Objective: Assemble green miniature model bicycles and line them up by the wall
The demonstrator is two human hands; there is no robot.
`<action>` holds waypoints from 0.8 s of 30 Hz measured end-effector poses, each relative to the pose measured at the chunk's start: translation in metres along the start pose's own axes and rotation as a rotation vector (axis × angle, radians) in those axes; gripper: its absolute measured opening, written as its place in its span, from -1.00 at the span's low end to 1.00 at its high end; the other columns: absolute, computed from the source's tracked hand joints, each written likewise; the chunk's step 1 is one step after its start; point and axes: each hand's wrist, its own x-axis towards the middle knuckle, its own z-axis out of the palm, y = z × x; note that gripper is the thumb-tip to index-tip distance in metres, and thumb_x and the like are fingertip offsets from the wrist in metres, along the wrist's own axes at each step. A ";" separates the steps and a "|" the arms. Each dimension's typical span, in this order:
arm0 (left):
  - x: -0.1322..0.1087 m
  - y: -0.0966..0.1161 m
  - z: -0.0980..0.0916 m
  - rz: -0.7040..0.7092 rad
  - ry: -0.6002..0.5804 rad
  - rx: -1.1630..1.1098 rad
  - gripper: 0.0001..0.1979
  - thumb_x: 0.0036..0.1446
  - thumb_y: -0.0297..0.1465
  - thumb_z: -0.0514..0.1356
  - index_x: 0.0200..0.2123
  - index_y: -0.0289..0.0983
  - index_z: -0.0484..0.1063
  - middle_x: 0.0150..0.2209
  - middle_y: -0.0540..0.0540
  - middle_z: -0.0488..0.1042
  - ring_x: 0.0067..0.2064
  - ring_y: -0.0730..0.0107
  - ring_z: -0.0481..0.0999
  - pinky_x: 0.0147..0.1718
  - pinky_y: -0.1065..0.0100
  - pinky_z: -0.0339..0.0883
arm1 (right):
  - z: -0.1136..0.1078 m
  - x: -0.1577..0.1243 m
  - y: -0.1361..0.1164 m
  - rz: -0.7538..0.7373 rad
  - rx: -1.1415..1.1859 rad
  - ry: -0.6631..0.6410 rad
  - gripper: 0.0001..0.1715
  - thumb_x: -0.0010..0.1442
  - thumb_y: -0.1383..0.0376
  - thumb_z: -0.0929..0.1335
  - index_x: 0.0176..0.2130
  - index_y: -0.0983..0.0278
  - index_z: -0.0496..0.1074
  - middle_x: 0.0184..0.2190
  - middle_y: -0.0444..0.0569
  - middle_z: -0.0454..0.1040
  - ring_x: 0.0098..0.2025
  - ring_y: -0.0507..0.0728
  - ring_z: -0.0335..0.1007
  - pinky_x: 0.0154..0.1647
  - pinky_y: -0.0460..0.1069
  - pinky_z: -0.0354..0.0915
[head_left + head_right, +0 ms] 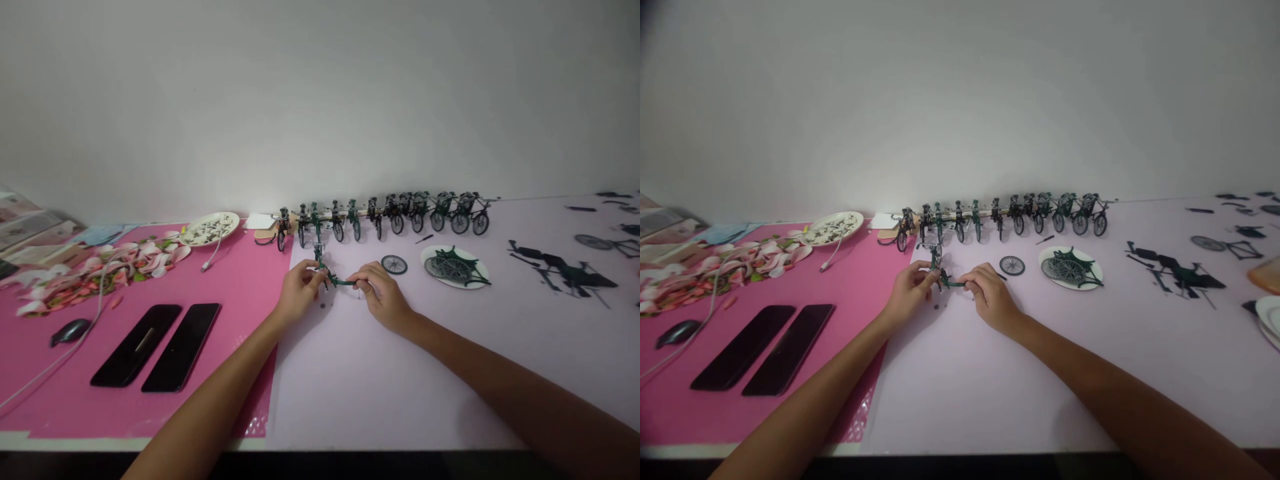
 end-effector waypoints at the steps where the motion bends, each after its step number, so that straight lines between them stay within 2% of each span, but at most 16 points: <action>1: 0.000 0.000 0.000 -0.001 -0.005 -0.006 -0.61 0.18 -0.07 0.32 -0.19 -0.26 0.38 -0.40 -0.06 0.62 -0.64 0.52 0.34 -0.59 0.40 0.24 | 0.000 0.000 0.000 0.005 -0.001 -0.002 -0.68 0.52 0.24 0.21 -0.12 0.18 0.52 -0.39 -0.01 0.51 -0.21 0.23 0.39 -0.18 0.14 0.36; 8: -0.002 0.004 0.002 -0.020 -0.062 -0.022 -0.60 0.15 -0.06 0.34 -0.20 -0.26 0.39 -0.41 -0.05 0.63 -0.65 0.49 0.41 -0.57 0.39 0.27 | -0.002 0.000 0.000 0.060 0.014 -0.049 -0.64 0.53 0.17 0.20 -0.11 0.18 0.53 -0.38 -0.01 0.50 -0.21 0.22 0.40 -0.19 0.13 0.37; 15: -0.004 0.013 0.001 -0.074 -0.113 -0.072 -0.56 0.07 -0.07 0.41 -0.21 -0.27 0.42 -0.42 -0.10 0.64 -0.63 0.37 0.51 -0.52 0.33 0.37 | -0.002 -0.001 0.003 0.055 -0.007 -0.075 -0.59 0.54 0.22 0.13 -0.10 0.19 0.51 -0.38 0.00 0.45 -0.23 0.22 0.37 -0.20 0.13 0.35; 19: -0.004 0.016 0.000 -0.090 -0.140 -0.087 -0.55 0.06 -0.06 0.42 -0.22 -0.28 0.42 -0.43 -0.10 0.64 -0.62 0.34 0.54 -0.54 0.35 0.35 | -0.004 0.000 0.000 0.052 -0.038 -0.072 -0.62 0.54 0.24 0.14 -0.09 0.19 0.49 -0.35 0.01 0.46 -0.20 0.23 0.37 -0.16 0.14 0.34; 24: -0.003 0.015 -0.002 -0.086 -0.180 -0.071 -0.56 0.09 -0.07 0.41 -0.21 -0.29 0.41 -0.40 -0.12 0.65 -0.63 0.37 0.54 -0.57 0.39 0.30 | -0.003 0.000 0.000 0.036 -0.052 -0.118 -0.77 0.50 0.24 0.24 -0.06 0.18 0.48 -0.24 0.01 0.49 -0.14 0.23 0.39 0.00 0.18 0.33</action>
